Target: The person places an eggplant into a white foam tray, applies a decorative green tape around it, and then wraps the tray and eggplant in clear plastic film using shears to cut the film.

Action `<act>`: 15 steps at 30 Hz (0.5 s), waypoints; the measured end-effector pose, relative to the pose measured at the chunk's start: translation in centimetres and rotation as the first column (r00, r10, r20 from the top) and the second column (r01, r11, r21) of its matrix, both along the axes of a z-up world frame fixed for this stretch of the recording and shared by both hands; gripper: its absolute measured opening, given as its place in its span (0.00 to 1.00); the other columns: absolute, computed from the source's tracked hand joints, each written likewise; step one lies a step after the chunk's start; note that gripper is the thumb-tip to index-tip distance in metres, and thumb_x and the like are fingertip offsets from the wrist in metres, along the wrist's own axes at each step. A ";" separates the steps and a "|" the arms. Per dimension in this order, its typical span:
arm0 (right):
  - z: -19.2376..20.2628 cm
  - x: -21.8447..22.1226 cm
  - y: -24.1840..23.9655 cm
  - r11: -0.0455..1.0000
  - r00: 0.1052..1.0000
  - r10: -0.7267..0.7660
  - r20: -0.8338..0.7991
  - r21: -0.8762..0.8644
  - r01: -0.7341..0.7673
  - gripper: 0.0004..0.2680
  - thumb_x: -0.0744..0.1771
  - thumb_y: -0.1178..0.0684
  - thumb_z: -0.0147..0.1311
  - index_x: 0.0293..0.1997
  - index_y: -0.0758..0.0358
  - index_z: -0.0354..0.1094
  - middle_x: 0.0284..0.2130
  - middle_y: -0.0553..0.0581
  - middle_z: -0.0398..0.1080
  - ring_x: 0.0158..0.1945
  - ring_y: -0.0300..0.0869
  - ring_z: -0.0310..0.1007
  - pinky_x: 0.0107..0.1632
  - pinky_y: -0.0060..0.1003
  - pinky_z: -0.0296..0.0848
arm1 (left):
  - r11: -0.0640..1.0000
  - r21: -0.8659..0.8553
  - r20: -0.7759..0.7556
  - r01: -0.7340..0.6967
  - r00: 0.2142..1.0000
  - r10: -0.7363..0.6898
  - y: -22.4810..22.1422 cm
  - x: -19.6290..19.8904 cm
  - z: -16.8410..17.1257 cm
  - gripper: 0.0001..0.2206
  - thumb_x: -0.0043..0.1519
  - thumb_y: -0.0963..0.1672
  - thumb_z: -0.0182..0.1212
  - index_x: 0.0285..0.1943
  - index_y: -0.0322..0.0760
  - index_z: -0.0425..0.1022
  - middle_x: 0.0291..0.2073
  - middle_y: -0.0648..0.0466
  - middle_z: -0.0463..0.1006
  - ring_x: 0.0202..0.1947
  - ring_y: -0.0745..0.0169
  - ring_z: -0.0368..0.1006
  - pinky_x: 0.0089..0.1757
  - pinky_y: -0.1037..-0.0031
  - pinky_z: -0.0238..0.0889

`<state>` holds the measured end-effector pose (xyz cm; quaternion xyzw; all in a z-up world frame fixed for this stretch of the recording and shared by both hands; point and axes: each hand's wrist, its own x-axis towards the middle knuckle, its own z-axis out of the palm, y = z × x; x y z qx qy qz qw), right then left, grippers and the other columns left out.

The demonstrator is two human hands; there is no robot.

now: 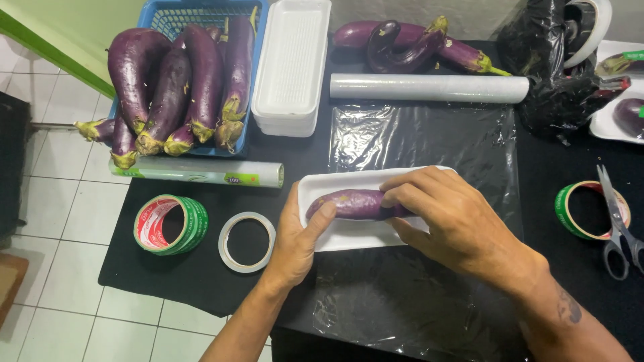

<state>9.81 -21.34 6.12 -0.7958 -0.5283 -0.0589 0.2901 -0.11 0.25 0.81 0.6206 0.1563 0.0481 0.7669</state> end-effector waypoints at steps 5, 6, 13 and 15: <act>-0.2 -0.4 0.7 1.000 0.999 -0.012 -0.033 0.014 0.012 0.10 0.63 0.59 0.64 0.45 0.59 0.67 0.45 0.53 0.73 0.47 0.47 0.74 0.49 0.43 0.72 | 0.991 -0.079 0.003 -0.108 0.994 0.109 -0.4 -0.1 -0.8 0.21 0.60 0.50 0.62 0.59 0.36 0.69 0.47 0.49 0.79 0.48 0.61 0.76 0.51 0.69 0.71; -0.2 -0.5 0.7 1.000 0.999 -0.020 -0.035 0.008 0.020 0.10 0.64 0.58 0.64 0.46 0.58 0.67 0.45 0.53 0.73 0.46 0.47 0.73 0.47 0.42 0.72 | 0.973 -0.175 -0.031 -0.152 0.988 0.148 -0.6 -0.1 -0.9 0.21 0.60 0.48 0.61 0.60 0.36 0.68 0.48 0.46 0.79 0.48 0.57 0.77 0.50 0.67 0.73; -0.4 -0.5 0.7 0.999 1.000 0.004 0.007 0.033 -0.005 0.11 0.64 0.58 0.65 0.46 0.60 0.67 0.44 0.53 0.73 0.44 0.48 0.72 0.46 0.42 0.72 | 0.977 -0.136 -0.005 -0.161 0.987 0.162 -0.8 -0.5 -1.1 0.23 0.58 0.48 0.64 0.59 0.37 0.67 0.48 0.48 0.78 0.49 0.60 0.76 0.52 0.68 0.71; -0.2 -0.4 0.4 1.000 0.999 0.027 -0.044 0.003 -0.027 0.10 0.64 0.58 0.64 0.46 0.58 0.67 0.45 0.52 0.73 0.46 0.46 0.74 0.47 0.42 0.72 | 0.982 -0.101 -0.013 -0.160 0.987 0.159 -0.7 -0.4 -1.2 0.24 0.56 0.50 0.66 0.59 0.36 0.69 0.46 0.49 0.79 0.47 0.61 0.75 0.52 0.69 0.70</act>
